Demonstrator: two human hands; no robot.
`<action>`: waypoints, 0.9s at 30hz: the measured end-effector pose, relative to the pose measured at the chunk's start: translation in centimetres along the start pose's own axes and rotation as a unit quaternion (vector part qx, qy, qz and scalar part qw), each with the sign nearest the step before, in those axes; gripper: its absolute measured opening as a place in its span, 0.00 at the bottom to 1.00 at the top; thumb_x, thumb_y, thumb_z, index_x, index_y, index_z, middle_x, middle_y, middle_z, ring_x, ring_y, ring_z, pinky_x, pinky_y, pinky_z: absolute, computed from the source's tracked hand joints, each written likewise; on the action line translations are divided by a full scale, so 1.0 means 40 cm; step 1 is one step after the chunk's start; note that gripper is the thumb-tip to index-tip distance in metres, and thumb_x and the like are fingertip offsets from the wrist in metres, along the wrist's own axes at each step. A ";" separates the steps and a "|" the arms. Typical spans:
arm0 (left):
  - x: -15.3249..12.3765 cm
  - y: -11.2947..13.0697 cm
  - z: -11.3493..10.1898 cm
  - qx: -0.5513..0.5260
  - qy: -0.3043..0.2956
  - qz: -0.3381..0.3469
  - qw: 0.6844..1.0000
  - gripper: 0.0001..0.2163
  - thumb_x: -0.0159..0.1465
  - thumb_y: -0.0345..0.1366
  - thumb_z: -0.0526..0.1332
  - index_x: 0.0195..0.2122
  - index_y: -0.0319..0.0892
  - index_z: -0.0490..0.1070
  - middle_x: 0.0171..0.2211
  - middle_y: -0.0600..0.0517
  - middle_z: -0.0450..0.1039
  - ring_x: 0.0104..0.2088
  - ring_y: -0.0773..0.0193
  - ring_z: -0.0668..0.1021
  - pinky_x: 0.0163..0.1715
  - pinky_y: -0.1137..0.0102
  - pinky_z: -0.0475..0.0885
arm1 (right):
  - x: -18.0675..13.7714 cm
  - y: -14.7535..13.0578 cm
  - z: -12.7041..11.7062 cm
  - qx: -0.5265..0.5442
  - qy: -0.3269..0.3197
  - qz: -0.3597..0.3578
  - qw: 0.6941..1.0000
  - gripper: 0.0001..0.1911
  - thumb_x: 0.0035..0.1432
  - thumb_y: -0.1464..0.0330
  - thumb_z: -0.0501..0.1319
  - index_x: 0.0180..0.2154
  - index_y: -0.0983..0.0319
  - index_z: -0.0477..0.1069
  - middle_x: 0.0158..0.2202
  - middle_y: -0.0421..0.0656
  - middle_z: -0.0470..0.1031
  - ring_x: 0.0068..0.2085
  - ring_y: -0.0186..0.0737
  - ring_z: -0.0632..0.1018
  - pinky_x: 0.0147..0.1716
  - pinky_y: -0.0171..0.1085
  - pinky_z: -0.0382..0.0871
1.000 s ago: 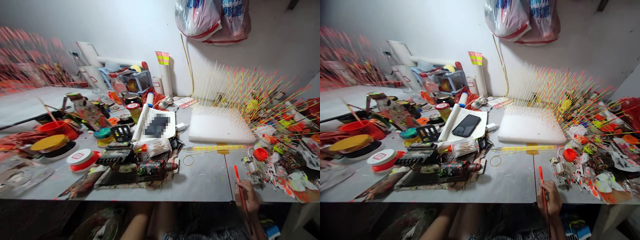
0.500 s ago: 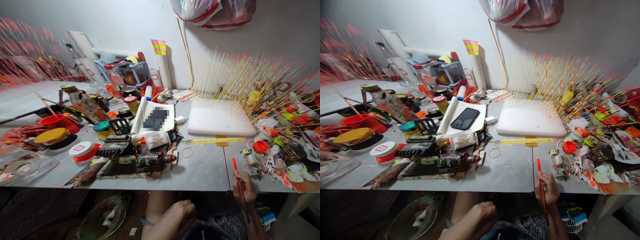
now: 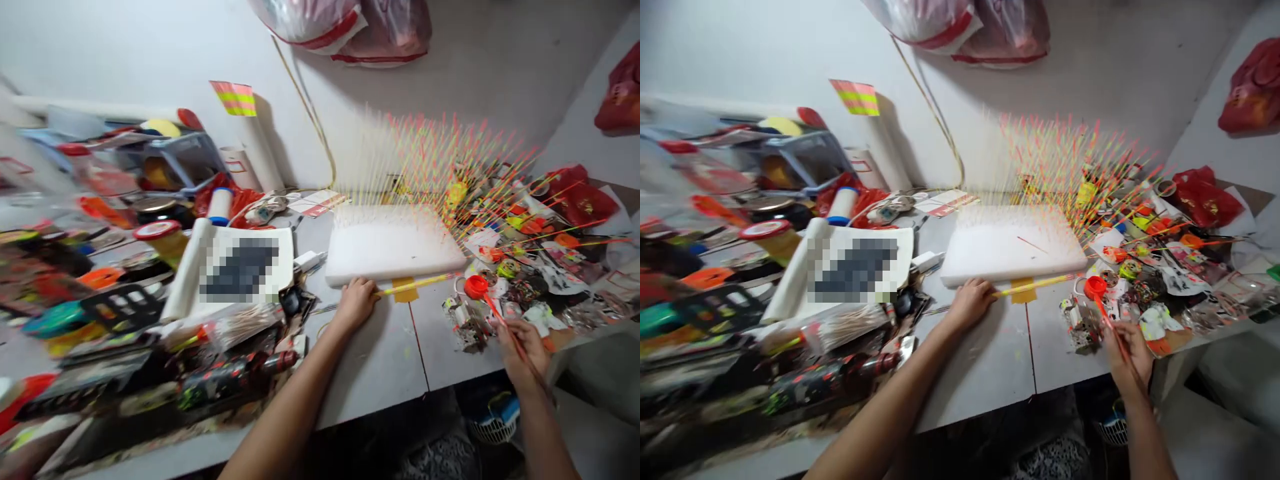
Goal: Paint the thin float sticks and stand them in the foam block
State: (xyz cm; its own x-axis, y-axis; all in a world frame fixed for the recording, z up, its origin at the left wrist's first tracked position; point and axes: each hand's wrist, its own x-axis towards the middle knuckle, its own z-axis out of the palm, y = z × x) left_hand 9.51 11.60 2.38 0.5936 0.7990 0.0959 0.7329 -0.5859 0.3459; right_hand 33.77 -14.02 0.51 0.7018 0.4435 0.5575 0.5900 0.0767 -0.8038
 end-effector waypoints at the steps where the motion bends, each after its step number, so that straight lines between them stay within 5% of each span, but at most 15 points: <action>1: -0.003 -0.005 0.001 -0.004 0.000 0.007 1.000 0.07 0.65 0.36 0.57 0.37 0.43 0.75 0.42 0.44 0.75 0.49 0.52 0.73 0.45 0.60 0.67 | 0.042 0.003 -0.011 -0.028 0.005 0.001 1.000 0.18 0.60 0.52 0.64 0.38 0.60 0.72 0.33 0.46 0.80 0.32 0.44 0.81 0.31 0.38 0.75; 9: -0.003 -0.042 0.018 -0.032 0.048 0.050 0.997 0.15 0.65 0.41 0.52 0.35 0.44 0.78 0.36 0.45 0.77 0.42 0.53 0.76 0.44 0.61 0.70 | 0.271 0.023 0.008 -0.220 -0.127 -0.057 0.965 0.25 0.64 0.47 0.54 0.34 0.61 0.77 0.34 0.47 0.81 0.33 0.46 0.81 0.35 0.41 0.75; 17: -0.008 -0.044 0.024 -0.045 0.067 0.049 0.996 0.18 0.65 0.44 0.50 0.34 0.45 0.79 0.34 0.46 0.77 0.40 0.52 0.76 0.42 0.61 0.71 | 0.290 0.056 0.060 -0.279 -0.173 -0.068 0.942 0.20 0.63 0.52 0.58 0.30 0.58 0.78 0.33 0.47 0.81 0.37 0.48 0.81 0.42 0.42 0.73; 27: -0.009 -0.042 0.025 -0.069 0.065 0.048 0.994 0.18 0.66 0.44 0.50 0.34 0.45 0.78 0.35 0.47 0.77 0.40 0.54 0.76 0.42 0.62 0.70 | 0.277 0.022 0.010 -0.291 -0.182 -0.080 0.936 0.24 0.67 0.51 0.53 0.35 0.58 0.80 0.35 0.46 0.82 0.35 0.46 0.81 0.39 0.41 0.73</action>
State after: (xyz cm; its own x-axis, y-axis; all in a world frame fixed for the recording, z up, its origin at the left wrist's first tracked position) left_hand 8.41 12.14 0.82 0.6032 0.7568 0.2516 0.6171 -0.6428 0.4540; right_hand 41.91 -8.70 5.89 0.4657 0.7509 0.4683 0.8681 -0.2847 -0.4067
